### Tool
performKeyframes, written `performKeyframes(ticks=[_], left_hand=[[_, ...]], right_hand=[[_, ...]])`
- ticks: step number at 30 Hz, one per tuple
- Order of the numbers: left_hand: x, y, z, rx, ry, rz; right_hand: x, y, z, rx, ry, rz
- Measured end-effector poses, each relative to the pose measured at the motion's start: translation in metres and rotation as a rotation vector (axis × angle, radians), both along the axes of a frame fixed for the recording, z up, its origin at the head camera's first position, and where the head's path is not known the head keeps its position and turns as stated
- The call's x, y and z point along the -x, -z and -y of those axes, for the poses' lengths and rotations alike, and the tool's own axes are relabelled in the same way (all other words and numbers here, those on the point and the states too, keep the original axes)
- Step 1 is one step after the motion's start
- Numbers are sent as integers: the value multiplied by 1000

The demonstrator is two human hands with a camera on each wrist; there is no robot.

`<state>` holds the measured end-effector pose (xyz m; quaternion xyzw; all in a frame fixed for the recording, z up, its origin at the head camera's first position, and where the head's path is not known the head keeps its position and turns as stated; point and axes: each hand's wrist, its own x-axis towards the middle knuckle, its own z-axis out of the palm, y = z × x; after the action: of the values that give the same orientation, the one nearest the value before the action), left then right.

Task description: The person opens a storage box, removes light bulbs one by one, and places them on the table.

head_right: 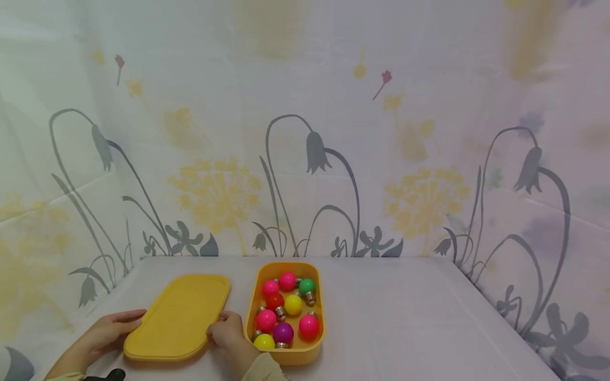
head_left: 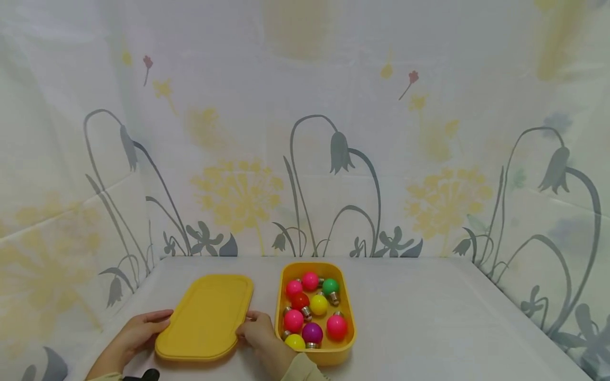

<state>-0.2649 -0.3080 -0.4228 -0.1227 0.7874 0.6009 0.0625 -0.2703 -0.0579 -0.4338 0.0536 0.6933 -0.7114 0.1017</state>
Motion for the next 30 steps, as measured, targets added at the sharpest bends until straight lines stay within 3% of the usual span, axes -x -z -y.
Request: performKeyframes(ticks=[9,14,18,25,30], left_hand=[[0,6,1,69,6,-35],[-2,7,3,56,7,-28],[-5,6,1,47,-5,-45],[-6,2,-8,141,29,-114],[-7,-6,-22,102,37,-151]], right_hand=[[-4,-4,-1,-50,-14,-15],[-4,-3,-2,-97,5,-49],[-4,-5,-2,-66,-4,-37],[-4,-20,-4,35,-65,-44],[-3,-35,-9,30,-116,-71]])
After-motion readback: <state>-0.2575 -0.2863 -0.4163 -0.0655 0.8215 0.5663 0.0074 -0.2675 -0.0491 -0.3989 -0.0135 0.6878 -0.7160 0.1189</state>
